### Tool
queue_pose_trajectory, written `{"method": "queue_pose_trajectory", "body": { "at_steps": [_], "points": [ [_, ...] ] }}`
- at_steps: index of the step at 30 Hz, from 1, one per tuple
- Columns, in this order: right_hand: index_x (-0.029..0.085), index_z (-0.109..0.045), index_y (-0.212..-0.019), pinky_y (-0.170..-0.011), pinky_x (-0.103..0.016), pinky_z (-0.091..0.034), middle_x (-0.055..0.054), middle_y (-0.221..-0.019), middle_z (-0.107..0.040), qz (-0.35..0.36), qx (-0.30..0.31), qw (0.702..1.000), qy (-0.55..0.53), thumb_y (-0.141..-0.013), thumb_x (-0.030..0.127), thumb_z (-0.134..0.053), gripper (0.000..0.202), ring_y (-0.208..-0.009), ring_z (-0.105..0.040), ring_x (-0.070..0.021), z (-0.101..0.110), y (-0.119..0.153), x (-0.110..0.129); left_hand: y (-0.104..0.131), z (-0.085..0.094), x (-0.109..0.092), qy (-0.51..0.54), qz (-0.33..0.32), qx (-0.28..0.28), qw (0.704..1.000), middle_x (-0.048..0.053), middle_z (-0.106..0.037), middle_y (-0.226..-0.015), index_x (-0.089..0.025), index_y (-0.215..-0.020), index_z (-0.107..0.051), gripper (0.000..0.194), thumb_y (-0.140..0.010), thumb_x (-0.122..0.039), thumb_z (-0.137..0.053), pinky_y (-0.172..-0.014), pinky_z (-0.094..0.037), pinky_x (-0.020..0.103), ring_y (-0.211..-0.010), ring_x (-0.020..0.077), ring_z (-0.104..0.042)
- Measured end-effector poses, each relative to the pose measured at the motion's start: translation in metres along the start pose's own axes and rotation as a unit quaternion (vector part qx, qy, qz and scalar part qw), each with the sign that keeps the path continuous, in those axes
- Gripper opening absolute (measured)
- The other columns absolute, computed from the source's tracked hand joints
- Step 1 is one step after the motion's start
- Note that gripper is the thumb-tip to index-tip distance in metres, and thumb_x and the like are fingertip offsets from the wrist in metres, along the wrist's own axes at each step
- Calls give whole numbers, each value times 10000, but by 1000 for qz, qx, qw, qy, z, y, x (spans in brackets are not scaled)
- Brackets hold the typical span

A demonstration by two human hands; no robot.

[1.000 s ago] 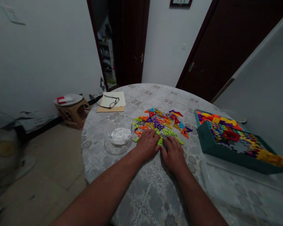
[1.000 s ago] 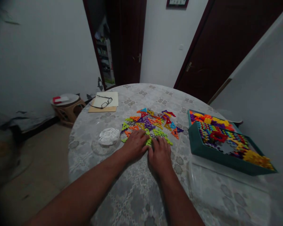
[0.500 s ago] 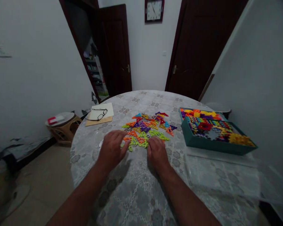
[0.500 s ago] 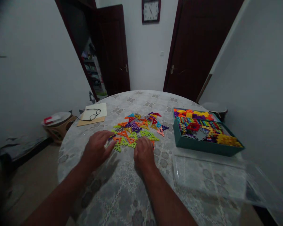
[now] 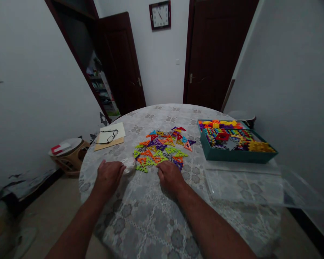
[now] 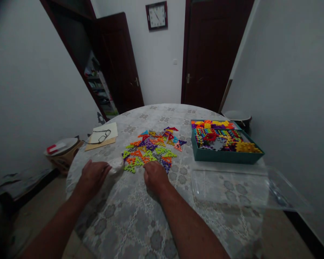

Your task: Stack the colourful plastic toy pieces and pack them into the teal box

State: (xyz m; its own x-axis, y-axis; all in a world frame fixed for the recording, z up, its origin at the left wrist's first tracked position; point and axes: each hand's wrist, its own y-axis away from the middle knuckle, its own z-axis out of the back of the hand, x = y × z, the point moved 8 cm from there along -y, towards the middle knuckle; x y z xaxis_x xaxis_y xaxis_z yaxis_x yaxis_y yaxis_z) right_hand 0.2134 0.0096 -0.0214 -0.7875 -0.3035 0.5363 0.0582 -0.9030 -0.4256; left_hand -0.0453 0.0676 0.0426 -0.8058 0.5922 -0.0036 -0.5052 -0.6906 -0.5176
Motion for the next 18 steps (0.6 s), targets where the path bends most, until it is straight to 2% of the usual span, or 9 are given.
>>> {"method": "queue_pose_trajectory", "body": {
  "at_steps": [4, 6, 8, 9, 10, 11, 12, 15, 18],
  "points": [
    [159, -836, -1169, -1051, -383, -572, -137, -1156, -836, -9, 1, 1000, 1, -967, 68, -672, 276, -1131, -754, -273, -2, 0, 0, -38, 9, -28, 89, -9, 15, 996, 82, -787, -947, -246, -974, -701, 307, -1111, -441, -506, -1189, -434, 601, -904, 302, -695],
    [168, -834, -1158, -1042, -382, -573, -134, -1142, -834, -4, -3, 1000, 1, -970, 82, -673, 262, -1108, -752, -270, -3, 0, 2, -59, 12, -46, 167, 2, 22, 986, 70, -755, -907, -252, -933, -698, 288, -1081, -455, -559, -1051, -501, 486, -881, 289, -663],
    [182, -832, -1126, -1029, -374, -574, -124, -1113, -831, 4, -12, 1000, 0, -979, 93, -659, 243, -1074, -752, -260, -2, 0, 4, -79, 5, -57, 287, 58, 40, 955, 42, -737, -890, -253, -912, -714, 247, -1047, -451, -653, -900, -502, 383, -869, 265, -644],
    [185, -830, -1108, -1023, -370, -575, -119, -1096, -830, 10, -17, 1000, -1, -980, 96, -652, 237, -1058, -752, -257, 0, 0, 5, -87, -4, -60, 366, 109, 47, 923, 20, -721, -850, -249, -868, -713, 237, -1030, -422, -700, -840, -486, 343, -839, 242, -630],
    [187, -829, -1095, -1017, -367, -577, -115, -1080, -829, 14, -23, 1000, -4, -978, 95, -647, 235, -1043, -753, -255, 1, 0, 6, -94, -15, -62, 461, 169, 50, 870, 3, -696, -803, -238, -809, -706, 246, -1003, -381, -755, -792, -469, 308, -804, 216, -605],
    [187, -828, -1094, -1010, -363, -579, -112, -1073, -829, 18, -27, 999, -7, -973, 94, -645, 238, -1034, -755, -253, 3, 0, 7, -97, -31, -65, 566, 237, 49, 788, -10, -676, -771, -223, -767, -695, 256, -968, -333, -810, -757, -457, 278, -773, 189, -582],
    [187, -828, -1104, -1004, -358, -582, -110, -1075, -831, 22, -30, 999, -11, -968, 93, -647, 245, -1032, -758, -251, 5, 0, 7, -99, -48, -68, 664, 304, 38, 682, -16, -669, -753, -208, -748, -687, 260, -926, -283, -861, -736, -453, 259, -746, 167, -569],
    [181, -827, -1143, -987, -342, -589, -110, -1096, -834, 31, -26, 999, -22, -957, 92, -651, 272, -1037, -766, -247, 6, 0, 8, -108, -83, -82, 733, 365, 23, 573, -42, -613, -692, -201, -754, -630, 295, -965, -281, -821, -699, -494, 244, -637, 127, -553],
    [187, -826, -1147, -986, -325, -588, -104, -1104, -833, 30, -13, 999, -24, -959, 90, -639, 283, -1040, -771, -239, 3, -1, 8, -112, -106, -91, 770, 402, 29, 494, -54, -568, -637, -201, -777, -593, 268, -1003, -223, -735, -645, -525, 243, -555, 112, -551]
  ]
}}
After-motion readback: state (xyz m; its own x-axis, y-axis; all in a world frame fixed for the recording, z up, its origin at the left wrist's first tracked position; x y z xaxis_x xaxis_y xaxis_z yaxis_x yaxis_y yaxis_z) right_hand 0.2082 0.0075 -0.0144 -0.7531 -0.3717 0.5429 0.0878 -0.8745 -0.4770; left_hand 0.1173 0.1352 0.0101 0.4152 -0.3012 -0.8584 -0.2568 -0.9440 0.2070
